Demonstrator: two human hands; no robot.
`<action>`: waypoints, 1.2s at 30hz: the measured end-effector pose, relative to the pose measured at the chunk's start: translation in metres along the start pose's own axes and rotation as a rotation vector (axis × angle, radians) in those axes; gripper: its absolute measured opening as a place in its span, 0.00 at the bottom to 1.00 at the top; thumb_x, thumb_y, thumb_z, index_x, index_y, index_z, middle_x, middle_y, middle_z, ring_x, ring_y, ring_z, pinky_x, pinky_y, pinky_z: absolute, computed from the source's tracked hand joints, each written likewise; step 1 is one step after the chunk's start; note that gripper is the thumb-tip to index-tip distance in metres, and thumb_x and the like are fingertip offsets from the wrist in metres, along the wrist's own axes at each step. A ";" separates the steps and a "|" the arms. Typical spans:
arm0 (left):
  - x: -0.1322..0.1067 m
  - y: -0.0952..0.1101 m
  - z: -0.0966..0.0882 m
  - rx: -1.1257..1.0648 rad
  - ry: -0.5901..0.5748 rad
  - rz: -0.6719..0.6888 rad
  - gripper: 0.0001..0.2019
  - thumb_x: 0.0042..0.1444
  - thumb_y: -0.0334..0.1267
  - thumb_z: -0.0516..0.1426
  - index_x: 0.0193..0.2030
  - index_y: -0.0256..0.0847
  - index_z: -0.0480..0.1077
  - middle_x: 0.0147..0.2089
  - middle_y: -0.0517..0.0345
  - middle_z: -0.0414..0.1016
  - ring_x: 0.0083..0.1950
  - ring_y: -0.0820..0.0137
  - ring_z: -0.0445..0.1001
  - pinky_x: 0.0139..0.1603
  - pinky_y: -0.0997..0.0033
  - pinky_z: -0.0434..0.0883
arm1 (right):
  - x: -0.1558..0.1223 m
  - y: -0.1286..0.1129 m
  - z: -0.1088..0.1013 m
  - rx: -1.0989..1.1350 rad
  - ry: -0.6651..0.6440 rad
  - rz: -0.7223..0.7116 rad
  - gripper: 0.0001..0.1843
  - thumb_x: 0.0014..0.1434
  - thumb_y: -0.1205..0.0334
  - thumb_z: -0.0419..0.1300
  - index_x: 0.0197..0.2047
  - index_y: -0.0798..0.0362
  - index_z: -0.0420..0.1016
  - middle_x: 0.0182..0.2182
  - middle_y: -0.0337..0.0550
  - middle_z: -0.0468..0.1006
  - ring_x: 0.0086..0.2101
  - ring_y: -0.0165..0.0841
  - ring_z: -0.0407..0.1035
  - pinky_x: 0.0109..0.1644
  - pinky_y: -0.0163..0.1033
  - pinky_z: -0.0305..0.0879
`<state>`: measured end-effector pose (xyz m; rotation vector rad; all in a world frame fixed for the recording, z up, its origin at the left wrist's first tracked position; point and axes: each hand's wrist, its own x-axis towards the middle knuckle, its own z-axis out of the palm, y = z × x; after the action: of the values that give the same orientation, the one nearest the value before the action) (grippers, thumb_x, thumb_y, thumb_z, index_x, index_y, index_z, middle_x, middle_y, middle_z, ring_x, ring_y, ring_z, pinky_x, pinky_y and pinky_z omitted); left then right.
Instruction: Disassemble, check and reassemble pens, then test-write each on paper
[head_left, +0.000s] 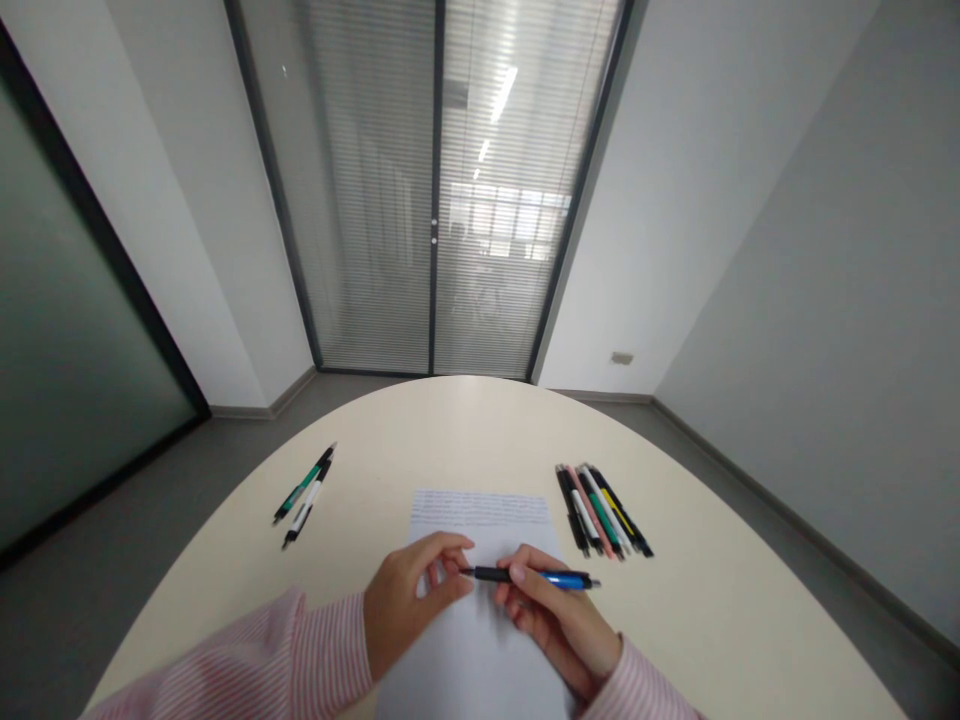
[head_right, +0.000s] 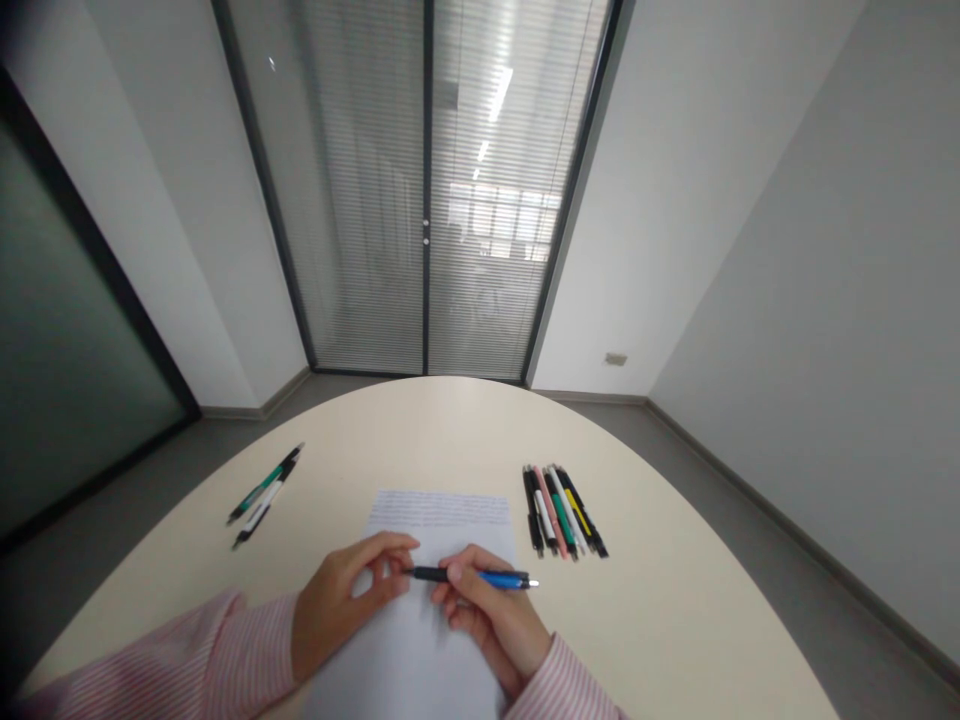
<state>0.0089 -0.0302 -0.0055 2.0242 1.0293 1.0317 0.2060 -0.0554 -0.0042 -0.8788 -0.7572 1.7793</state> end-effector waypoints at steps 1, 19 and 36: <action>0.000 0.001 0.000 0.005 0.015 0.013 0.09 0.52 0.34 0.58 0.41 0.39 0.72 0.33 0.59 0.78 0.30 0.72 0.74 0.33 0.77 0.69 | 0.000 0.000 0.000 0.004 0.006 0.000 0.14 0.47 0.57 0.71 0.30 0.59 0.76 0.22 0.42 0.78 0.21 0.22 0.67 0.23 0.23 0.60; 0.004 0.007 -0.001 -0.011 0.012 -0.022 0.05 0.54 0.35 0.57 0.30 0.39 0.74 0.27 0.59 0.77 0.28 0.72 0.74 0.32 0.78 0.69 | -0.001 -0.002 -0.002 -0.020 0.028 0.006 0.14 0.43 0.61 0.73 0.30 0.58 0.75 0.21 0.41 0.78 0.20 0.21 0.68 0.22 0.23 0.60; 0.002 0.006 -0.002 -0.078 0.011 -0.029 0.05 0.56 0.35 0.54 0.32 0.38 0.71 0.29 0.59 0.76 0.31 0.71 0.75 0.34 0.78 0.70 | -0.003 -0.006 0.003 0.027 0.018 -0.021 0.12 0.45 0.62 0.72 0.30 0.57 0.75 0.26 0.41 0.79 0.25 0.25 0.71 0.27 0.26 0.66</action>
<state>0.0104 -0.0309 0.0013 1.9375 1.0061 1.0525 0.2074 -0.0569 0.0023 -0.8651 -0.7268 1.7566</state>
